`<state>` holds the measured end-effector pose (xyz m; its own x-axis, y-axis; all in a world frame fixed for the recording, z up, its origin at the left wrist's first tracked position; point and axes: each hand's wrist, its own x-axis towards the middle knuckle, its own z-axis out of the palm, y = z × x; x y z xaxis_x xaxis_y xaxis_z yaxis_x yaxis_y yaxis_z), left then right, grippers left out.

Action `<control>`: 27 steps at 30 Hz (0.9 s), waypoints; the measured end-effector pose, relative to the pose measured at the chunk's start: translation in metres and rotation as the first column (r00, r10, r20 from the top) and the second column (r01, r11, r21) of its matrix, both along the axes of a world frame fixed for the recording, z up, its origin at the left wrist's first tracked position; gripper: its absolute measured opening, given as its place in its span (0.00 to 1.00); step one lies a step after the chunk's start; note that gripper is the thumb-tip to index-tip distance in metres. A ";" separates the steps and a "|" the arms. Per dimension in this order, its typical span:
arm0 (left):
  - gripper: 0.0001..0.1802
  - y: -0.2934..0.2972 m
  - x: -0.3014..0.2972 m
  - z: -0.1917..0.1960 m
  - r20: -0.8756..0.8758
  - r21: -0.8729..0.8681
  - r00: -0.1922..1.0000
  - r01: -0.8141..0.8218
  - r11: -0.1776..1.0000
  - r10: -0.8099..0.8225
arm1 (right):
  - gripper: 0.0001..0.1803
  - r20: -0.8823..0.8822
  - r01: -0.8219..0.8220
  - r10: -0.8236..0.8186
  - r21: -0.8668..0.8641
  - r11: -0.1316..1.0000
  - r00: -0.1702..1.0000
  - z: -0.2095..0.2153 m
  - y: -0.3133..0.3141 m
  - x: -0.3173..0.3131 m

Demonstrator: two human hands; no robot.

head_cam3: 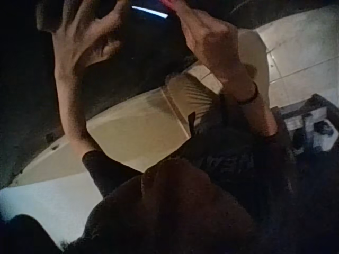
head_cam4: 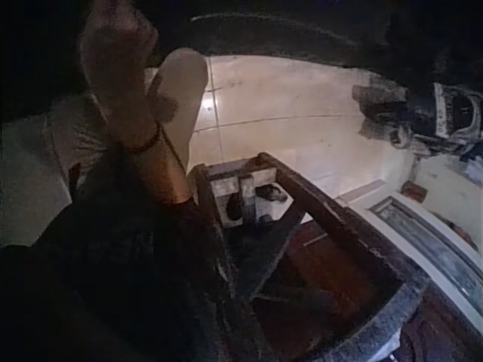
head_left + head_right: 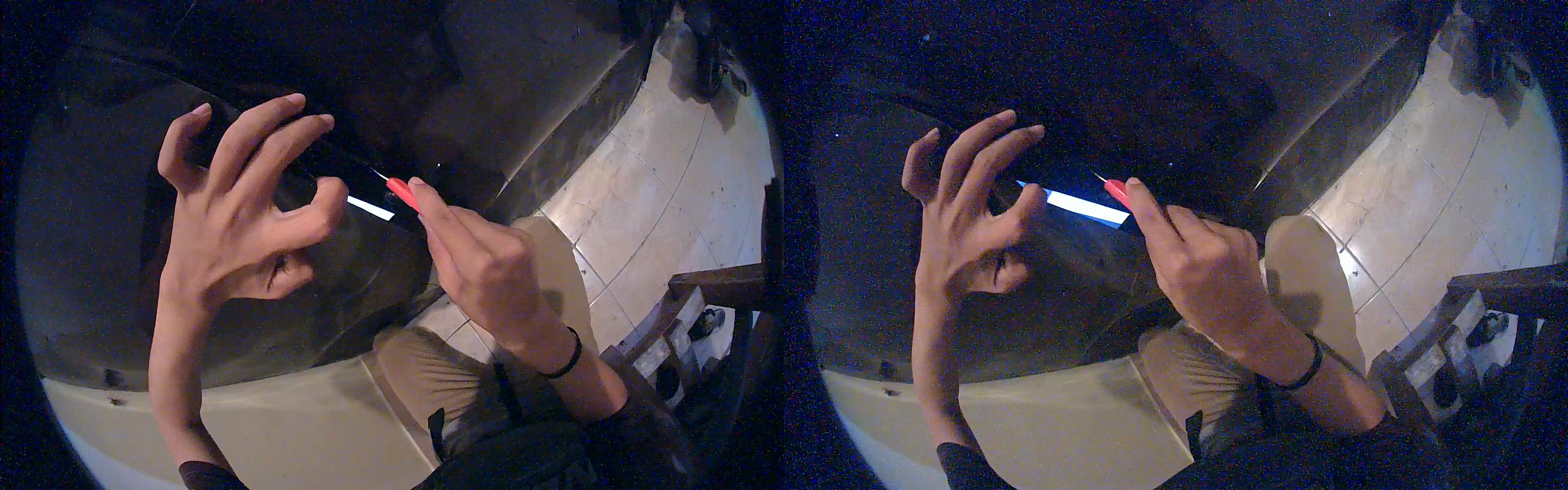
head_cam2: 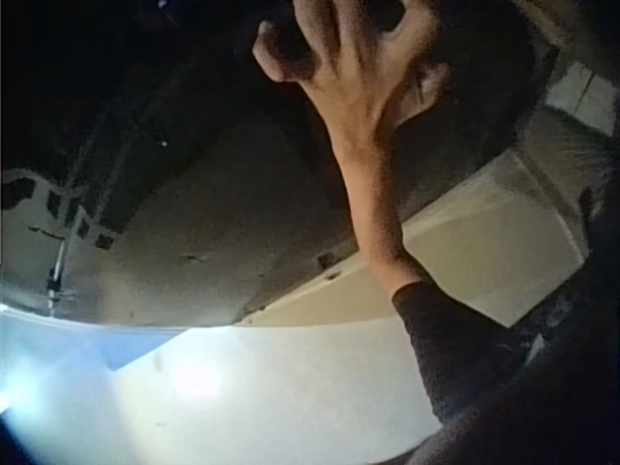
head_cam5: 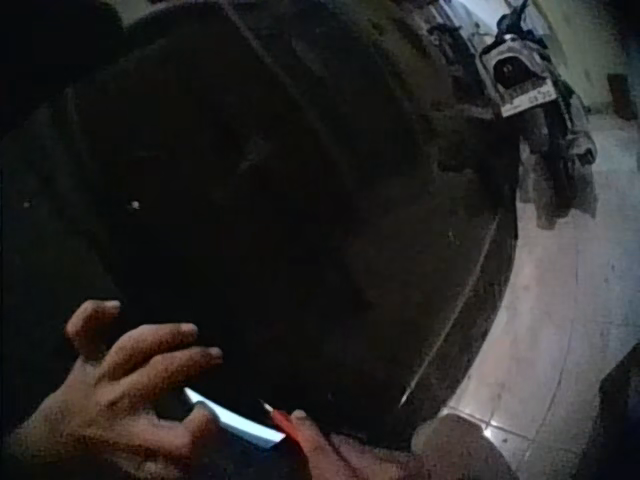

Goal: The person trims a sheet of dark film against a glass surface using a utility knife, peeling back the excess material as they work.

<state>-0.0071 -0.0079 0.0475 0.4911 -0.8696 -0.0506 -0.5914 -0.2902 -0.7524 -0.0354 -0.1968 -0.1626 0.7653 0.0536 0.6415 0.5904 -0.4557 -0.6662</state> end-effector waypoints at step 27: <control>0.24 -0.001 0.000 0.000 0.007 0.020 0.999 -0.037 0.999 0.037 | 0.28 0.087 0.091 -0.085 -0.071 0.993 0.993 -0.063 -0.001 -0.001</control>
